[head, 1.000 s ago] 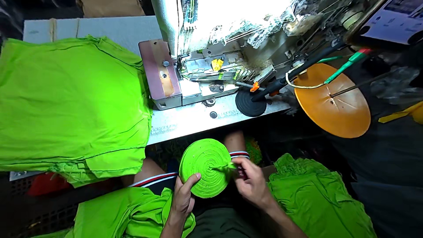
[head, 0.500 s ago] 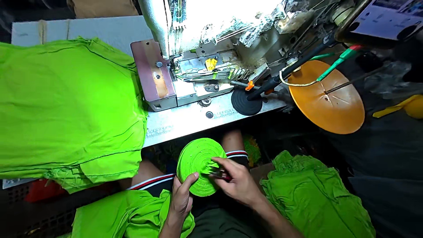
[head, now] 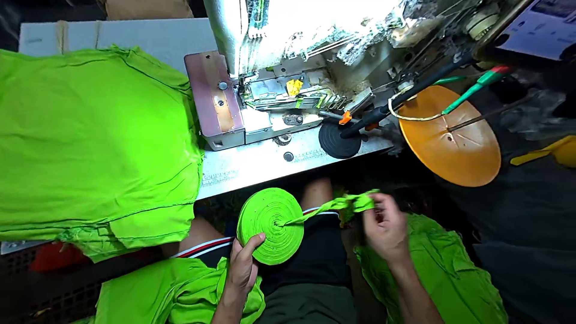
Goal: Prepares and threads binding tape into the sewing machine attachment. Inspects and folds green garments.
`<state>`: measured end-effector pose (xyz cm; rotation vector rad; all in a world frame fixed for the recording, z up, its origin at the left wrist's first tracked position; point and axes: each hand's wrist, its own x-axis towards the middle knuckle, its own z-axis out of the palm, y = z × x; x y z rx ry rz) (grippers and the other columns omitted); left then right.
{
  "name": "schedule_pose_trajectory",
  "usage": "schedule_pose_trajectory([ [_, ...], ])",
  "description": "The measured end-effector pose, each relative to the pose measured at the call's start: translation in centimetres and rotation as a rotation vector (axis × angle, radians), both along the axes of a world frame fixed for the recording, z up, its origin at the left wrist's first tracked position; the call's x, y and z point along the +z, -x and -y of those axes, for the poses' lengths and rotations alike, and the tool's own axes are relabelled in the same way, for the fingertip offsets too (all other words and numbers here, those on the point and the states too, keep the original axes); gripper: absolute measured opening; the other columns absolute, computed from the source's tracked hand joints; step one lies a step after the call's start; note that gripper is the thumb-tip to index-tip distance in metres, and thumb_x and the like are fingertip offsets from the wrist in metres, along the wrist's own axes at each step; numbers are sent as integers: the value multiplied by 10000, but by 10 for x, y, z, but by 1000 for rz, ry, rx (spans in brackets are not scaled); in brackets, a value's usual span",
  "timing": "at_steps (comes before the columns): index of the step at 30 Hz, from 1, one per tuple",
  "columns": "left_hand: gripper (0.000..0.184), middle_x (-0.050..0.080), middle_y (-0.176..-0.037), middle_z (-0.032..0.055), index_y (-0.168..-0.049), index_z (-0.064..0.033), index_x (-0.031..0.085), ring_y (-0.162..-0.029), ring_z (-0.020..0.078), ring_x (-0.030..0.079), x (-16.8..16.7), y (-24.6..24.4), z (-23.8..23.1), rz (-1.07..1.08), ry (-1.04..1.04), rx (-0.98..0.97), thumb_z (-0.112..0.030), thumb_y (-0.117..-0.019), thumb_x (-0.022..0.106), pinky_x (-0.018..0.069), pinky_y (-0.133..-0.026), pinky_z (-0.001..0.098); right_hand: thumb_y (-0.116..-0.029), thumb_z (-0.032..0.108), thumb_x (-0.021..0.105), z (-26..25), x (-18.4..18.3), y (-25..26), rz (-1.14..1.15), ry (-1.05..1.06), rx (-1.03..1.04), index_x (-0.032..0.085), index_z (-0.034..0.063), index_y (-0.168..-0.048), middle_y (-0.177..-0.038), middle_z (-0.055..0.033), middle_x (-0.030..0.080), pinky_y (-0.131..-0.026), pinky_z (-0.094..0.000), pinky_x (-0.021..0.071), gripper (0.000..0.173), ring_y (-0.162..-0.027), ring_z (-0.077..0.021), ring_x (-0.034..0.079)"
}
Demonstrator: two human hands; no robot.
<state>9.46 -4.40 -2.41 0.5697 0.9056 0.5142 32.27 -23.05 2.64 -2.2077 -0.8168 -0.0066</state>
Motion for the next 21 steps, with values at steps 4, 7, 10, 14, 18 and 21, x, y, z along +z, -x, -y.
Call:
schedule_pose_trajectory([
  [4,482,717,-1069,204,-1281,59,499,-956,265,742,6,-2,0,10,-18,-23,-28,-837,663,636,-847,432,-941,212,691,-45,-31,49,-224,-64,437,675,42,-1278,-1023,-53,745,-755,-274,606,378,-837,-66,688],
  [7,490,714,-1074,207,-1286,62,495,-962,269,739,8,1,1,5,-29,-16,-24,-835,665,633,-853,437,-938,196,641,-68,-46,66,-133,16,499,699,85,-1146,-935,-38,730,-681,-336,593,243,-786,-121,691],
  [10,490,708,-1091,206,-1316,45,475,-976,270,735,6,7,-2,0,18,32,-28,-857,634,631,-857,439,-899,93,582,-62,-38,47,-7,63,349,699,44,-1111,-842,-59,712,-606,-369,583,247,-692,-156,677],
  [14,463,710,-1092,199,-1311,12,478,-980,268,735,2,9,-4,33,102,90,-34,-867,601,629,-854,452,-1015,210,594,-36,-31,3,89,41,25,667,-12,-1122,-771,-77,663,-589,-280,537,257,-627,-114,611],
  [18,447,713,-1087,200,-1270,0,510,-988,275,733,-1,2,-2,109,167,83,-52,-838,614,622,-861,468,-1006,238,612,-24,-36,1,-7,83,140,695,29,-1109,-829,-63,702,-641,-268,566,247,-686,-94,648],
  [21,422,725,-1052,192,-1215,-5,544,-963,274,741,0,-1,0,145,199,69,-61,-807,634,625,-844,469,-966,280,640,-26,-37,20,-69,143,215,649,69,-1301,-841,-35,686,-643,-312,558,396,-687,-112,625],
])
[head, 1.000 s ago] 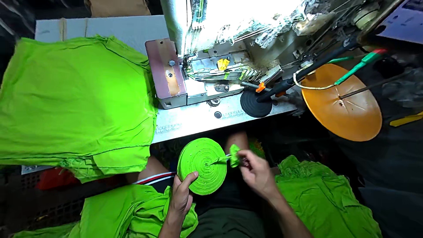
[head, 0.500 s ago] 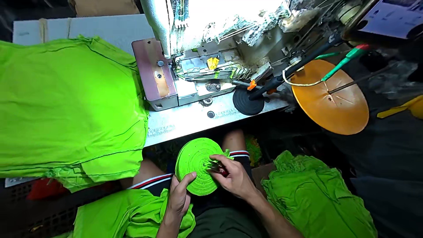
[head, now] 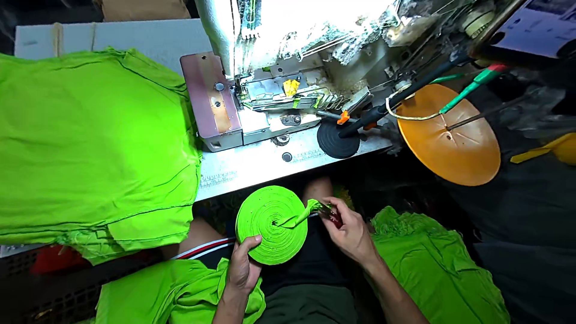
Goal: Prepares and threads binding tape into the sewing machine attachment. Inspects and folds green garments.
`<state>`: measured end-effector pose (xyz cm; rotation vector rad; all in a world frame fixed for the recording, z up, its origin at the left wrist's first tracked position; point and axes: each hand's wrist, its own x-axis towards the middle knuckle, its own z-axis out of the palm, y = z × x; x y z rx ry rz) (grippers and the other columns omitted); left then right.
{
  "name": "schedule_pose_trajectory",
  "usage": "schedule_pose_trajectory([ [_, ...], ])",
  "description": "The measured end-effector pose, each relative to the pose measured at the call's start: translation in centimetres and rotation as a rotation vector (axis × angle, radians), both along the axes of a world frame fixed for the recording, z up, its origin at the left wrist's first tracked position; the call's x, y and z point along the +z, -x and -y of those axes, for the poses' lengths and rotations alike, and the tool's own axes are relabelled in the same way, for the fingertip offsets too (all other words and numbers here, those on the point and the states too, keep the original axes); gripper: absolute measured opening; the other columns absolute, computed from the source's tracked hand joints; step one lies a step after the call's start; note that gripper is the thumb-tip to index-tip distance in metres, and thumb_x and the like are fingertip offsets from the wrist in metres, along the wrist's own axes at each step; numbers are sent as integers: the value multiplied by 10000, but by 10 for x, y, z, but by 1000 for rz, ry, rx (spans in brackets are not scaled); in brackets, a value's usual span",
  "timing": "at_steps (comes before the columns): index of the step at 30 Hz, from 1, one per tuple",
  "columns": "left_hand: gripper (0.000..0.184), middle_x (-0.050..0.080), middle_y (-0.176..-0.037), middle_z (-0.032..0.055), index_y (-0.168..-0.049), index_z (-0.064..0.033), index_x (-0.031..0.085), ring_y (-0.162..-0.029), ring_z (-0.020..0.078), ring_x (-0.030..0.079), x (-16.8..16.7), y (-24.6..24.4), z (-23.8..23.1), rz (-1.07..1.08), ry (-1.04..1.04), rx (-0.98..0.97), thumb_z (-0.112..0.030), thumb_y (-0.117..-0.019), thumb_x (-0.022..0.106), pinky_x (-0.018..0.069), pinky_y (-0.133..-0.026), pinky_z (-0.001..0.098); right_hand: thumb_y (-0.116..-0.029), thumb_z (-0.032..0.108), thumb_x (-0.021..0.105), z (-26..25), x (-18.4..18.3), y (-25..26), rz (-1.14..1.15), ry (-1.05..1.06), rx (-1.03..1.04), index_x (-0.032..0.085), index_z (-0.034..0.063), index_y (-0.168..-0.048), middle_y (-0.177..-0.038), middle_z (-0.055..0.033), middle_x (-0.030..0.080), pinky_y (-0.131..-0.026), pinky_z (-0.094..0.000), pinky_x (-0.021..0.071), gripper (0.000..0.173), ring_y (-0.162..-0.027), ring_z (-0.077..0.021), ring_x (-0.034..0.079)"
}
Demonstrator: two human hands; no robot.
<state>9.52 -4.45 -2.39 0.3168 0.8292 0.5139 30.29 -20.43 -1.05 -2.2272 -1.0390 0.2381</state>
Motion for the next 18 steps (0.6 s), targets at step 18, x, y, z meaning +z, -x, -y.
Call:
schedule_pose_trajectory([
  [18,435,734,-1000,173,-1186,9,535,-917,243,748,6,-6,9,24,-87,-9,-33,-771,657,632,-820,436,-993,428,619,-10,3,59,-168,-61,86,643,98,-1165,-870,14,678,-629,-250,550,373,-716,-43,628],
])
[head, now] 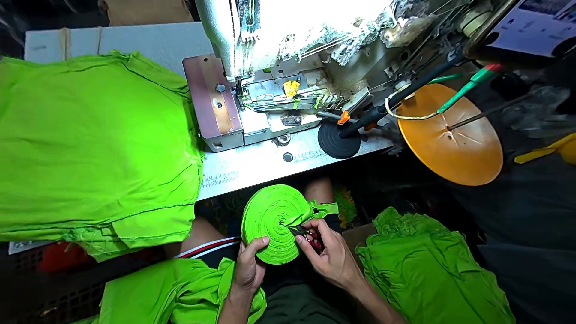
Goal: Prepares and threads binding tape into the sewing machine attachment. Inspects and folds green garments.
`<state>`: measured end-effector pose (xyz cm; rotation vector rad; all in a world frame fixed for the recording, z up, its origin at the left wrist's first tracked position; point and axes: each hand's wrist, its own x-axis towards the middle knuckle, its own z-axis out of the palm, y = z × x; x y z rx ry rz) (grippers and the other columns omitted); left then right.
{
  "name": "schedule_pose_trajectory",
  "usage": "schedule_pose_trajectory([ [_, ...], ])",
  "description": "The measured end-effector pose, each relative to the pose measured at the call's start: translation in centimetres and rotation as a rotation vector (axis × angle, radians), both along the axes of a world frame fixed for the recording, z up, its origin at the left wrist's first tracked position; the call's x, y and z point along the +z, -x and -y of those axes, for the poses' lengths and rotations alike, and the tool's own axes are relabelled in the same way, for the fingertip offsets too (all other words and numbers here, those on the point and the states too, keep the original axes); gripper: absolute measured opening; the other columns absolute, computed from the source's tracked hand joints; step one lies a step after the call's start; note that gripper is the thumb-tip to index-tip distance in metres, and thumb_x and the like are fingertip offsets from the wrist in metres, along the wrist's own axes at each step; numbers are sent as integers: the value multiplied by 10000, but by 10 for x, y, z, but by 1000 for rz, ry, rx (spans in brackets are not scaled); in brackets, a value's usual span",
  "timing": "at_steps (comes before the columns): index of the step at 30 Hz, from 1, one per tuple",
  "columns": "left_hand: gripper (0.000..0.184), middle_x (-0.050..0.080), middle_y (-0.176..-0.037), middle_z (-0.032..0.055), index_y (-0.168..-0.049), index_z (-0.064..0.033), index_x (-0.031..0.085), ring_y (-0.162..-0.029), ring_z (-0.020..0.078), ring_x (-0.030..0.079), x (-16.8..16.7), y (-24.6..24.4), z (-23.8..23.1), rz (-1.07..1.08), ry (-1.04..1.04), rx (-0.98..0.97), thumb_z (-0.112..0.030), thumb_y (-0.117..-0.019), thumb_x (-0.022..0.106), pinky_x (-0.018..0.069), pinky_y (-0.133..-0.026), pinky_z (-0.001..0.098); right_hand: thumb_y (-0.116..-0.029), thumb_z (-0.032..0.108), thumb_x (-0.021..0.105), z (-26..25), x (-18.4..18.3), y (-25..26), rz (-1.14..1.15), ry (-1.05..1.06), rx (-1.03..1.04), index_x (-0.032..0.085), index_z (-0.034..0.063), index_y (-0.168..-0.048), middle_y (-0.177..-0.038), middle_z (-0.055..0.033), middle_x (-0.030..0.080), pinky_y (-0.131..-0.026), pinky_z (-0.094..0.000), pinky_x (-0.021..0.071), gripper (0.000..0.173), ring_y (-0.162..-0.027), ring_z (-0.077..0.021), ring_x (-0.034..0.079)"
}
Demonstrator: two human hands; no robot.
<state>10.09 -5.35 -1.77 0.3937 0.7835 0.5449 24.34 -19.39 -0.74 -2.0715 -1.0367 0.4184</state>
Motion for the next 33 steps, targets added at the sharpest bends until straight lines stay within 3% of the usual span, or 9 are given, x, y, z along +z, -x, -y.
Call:
schedule_pose_trajectory([
  [5,451,735,-994,160,-1198,10,520,-905,228,749,5,-2,3,1,-31,-29,-18,-771,663,634,-815,419,-989,438,628,-3,0,-1,-10,-44,-5,641,84,-1145,-866,10,673,-641,-231,548,387,-723,-35,625],
  [18,491,732,-1008,168,-1226,20,497,-914,233,749,4,-6,6,9,-63,-73,-13,-770,677,633,-827,416,-937,465,656,2,-4,-10,167,-52,-27,627,119,-980,-702,45,577,-506,-230,452,350,-575,-27,523],
  [22,505,733,-1016,156,-1234,21,498,-923,221,747,2,-4,8,15,-126,-79,-9,-771,697,630,-838,408,-944,462,656,7,-5,-14,66,-38,8,617,108,-992,-701,38,560,-516,-232,452,359,-576,-35,514],
  [28,558,736,-1031,145,-1252,46,508,-940,209,744,-5,-4,13,-48,-288,-156,-57,-759,747,628,-861,392,-947,387,686,3,-7,-8,-106,-165,5,599,88,-1003,-726,38,564,-533,-162,443,316,-598,4,511],
  [33,566,727,-1036,158,-1265,43,493,-943,220,741,-5,-5,15,-52,-251,-131,-48,-761,735,628,-857,400,-939,422,677,1,-10,-5,-39,-139,-26,604,104,-999,-707,50,561,-521,-185,449,332,-583,-3,512],
])
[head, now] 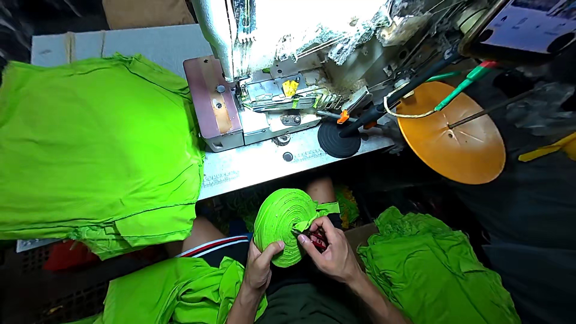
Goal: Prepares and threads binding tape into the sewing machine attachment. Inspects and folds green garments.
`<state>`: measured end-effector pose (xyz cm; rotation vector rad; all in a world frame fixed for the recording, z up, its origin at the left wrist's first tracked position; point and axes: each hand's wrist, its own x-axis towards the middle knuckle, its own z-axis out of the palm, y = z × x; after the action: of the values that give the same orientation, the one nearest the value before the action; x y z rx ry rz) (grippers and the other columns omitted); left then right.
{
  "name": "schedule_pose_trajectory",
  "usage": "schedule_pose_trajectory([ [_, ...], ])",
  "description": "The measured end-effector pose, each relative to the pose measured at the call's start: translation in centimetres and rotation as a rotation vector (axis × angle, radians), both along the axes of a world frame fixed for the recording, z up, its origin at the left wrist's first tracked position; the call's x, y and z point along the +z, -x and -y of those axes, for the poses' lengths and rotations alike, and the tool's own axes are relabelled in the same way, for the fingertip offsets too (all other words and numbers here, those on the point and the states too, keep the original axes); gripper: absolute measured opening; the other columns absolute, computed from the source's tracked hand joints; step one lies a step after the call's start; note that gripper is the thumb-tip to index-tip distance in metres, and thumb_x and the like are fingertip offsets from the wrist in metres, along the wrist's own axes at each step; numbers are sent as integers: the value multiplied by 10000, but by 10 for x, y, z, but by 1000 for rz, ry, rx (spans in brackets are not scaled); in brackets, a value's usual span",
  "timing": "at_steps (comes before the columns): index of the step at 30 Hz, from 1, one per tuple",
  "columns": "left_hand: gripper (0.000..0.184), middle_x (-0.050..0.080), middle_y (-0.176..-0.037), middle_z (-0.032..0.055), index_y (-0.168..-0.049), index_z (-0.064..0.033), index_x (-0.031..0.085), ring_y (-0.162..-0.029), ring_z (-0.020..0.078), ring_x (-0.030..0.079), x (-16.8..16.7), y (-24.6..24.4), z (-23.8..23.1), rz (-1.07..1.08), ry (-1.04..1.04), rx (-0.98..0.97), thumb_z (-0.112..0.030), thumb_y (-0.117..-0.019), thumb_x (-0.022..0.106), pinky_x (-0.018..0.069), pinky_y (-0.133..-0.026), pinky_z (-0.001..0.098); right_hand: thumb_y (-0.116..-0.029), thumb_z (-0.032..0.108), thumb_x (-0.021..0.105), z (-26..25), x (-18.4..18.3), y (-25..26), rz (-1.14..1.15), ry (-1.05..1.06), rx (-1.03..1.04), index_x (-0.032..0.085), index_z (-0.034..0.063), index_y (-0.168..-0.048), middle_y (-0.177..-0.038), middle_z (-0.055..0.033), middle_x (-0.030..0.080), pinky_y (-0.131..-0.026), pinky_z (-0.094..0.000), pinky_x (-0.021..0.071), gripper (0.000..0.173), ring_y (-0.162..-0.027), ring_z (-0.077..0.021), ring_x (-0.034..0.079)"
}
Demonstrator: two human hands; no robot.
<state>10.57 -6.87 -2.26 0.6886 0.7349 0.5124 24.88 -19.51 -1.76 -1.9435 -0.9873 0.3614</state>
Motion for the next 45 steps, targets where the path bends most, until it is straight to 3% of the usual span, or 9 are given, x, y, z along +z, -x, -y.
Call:
schedule_pose_trajectory([
  [6,552,728,-1027,161,-1249,49,506,-937,220,742,3,0,1,4,17,-8,-57,-760,738,626,-856,397,-939,393,696,-6,-1,4,-13,-58,-20,583,93,-997,-720,49,563,-519,-165,443,326,-581,7,505],
  [11,540,726,-1033,169,-1253,43,496,-937,228,742,4,0,1,39,73,-6,-37,-768,720,626,-853,407,-960,315,722,-8,-5,3,-30,-171,33,648,39,-1217,-824,0,657,-606,-179,523,385,-671,-16,588],
  [16,545,727,-1028,168,-1252,44,495,-931,228,743,4,1,2,24,69,-10,-41,-763,719,628,-847,406,-1004,225,663,-8,-5,0,-3,-206,47,728,49,-999,-865,-6,730,-694,-173,579,187,-764,-13,678],
  [22,532,724,-1031,182,-1245,58,504,-941,238,741,-1,0,1,24,67,-13,-40,-768,718,625,-854,412,-956,307,722,-5,-8,-4,-70,-146,51,686,47,-1123,-871,-7,690,-624,-165,522,311,-695,2,595],
  [29,547,727,-1030,166,-1254,50,502,-939,226,741,-1,1,4,-3,46,-37,-39,-761,722,625,-855,400,-986,232,692,-7,-8,0,-139,-199,39,681,53,-933,-752,15,667,-575,-145,505,188,-633,9,596],
  [33,544,722,-1029,173,-1255,49,493,-935,229,740,-1,0,1,-16,93,6,-26,-758,702,629,-845,406,-1004,211,656,0,-6,-9,-135,-223,-89,651,54,-1002,-793,26,668,-560,-157,527,157,-635,5,602],
  [36,524,720,-1020,160,-1248,35,488,-927,220,740,-4,4,-5,-32,110,77,-21,-763,678,631,-832,403,-974,352,679,11,-17,-35,-2,-10,-305,643,49,-1106,-770,36,635,-564,-196,527,332,-622,-21,585],
  [39,499,724,-1014,157,-1240,18,491,-919,224,744,-6,7,-11,-36,127,127,-18,-772,659,635,-816,410,-864,644,696,22,-54,-62,119,441,-343,643,71,-1294,-926,-115,727,-742,-504,574,718,-819,-268,703],
  [45,551,722,-1027,151,-1265,25,474,-931,223,740,1,13,-13,-39,100,106,-23,-762,695,634,-831,408,-1012,224,592,53,-79,-102,24,437,-457,649,-36,-1221,-945,-234,712,-808,-598,568,339,-864,-378,710],
])
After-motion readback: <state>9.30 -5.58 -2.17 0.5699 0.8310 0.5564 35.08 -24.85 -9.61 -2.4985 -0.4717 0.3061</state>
